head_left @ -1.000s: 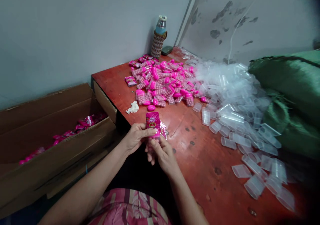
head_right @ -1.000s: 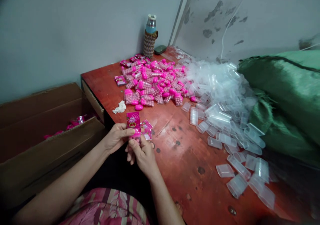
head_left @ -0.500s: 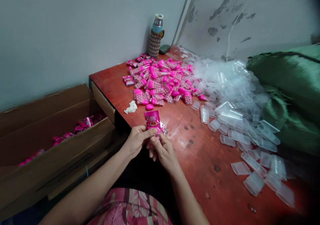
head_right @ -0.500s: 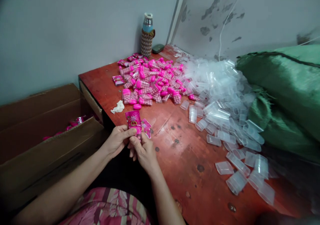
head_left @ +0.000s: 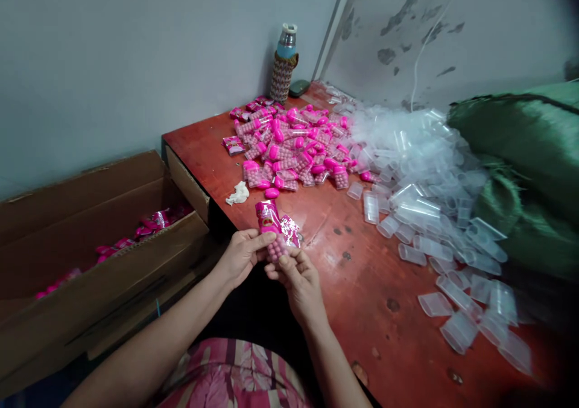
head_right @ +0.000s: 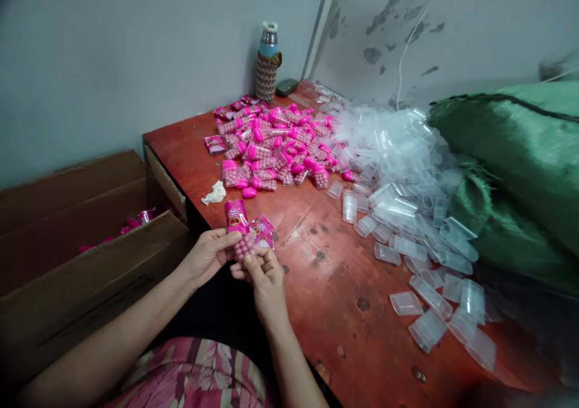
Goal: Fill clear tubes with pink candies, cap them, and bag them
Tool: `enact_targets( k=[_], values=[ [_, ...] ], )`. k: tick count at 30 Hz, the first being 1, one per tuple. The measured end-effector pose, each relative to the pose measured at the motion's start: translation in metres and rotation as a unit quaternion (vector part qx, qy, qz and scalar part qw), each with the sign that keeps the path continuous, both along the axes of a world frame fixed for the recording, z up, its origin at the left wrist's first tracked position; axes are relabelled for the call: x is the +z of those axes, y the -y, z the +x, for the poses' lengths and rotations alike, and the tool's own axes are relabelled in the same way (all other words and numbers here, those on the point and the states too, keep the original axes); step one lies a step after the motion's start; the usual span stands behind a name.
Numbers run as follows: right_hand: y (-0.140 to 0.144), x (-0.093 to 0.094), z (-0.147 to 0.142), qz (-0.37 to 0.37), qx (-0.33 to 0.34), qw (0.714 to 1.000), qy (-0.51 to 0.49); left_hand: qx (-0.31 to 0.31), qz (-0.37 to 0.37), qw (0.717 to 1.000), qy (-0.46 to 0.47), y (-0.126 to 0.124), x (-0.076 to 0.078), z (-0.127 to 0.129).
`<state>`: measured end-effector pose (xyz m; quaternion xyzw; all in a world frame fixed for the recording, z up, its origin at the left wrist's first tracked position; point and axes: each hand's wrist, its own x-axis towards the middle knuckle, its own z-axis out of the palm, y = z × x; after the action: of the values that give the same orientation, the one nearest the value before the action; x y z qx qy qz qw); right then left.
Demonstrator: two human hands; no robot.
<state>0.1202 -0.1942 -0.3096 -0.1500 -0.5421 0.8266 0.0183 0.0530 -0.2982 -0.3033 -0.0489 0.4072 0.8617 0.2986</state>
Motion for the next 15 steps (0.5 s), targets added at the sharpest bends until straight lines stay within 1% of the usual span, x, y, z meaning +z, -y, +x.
enact_targets(
  k=[3, 5, 8, 11, 13, 15],
  values=[
    [0.002, 0.000, -0.001, 0.013, -0.048, 0.999, 0.011, -0.018, 0.018, 1.000, 0.014, -0.008, -0.003, 0.009],
    [0.002, 0.000, -0.003, 0.013, -0.056, 0.998, 0.013, -0.020, 0.032, 0.999, 0.017, -0.008, -0.003, 0.013],
    [0.001, 0.000, -0.009, 0.012, -0.022, 1.000, 0.003, -0.039, 0.039, 0.998, -0.002, 0.002, -0.001, 0.014],
    [0.006, 0.003, -0.018, 0.038, 0.025, 0.999, -0.008, -0.052, 0.029, 0.998, -0.034, 0.019, 0.002, 0.013],
    [0.014, 0.008, -0.025, 0.059, 0.044, 0.997, -0.021, -0.039, 0.016, 0.998, -0.050, 0.028, 0.005, 0.013],
    [0.023, 0.016, -0.032, 0.066, 0.049, 0.996, -0.039, -0.022, 0.012, 0.998, -0.054, 0.035, 0.010, 0.013]
  ],
)
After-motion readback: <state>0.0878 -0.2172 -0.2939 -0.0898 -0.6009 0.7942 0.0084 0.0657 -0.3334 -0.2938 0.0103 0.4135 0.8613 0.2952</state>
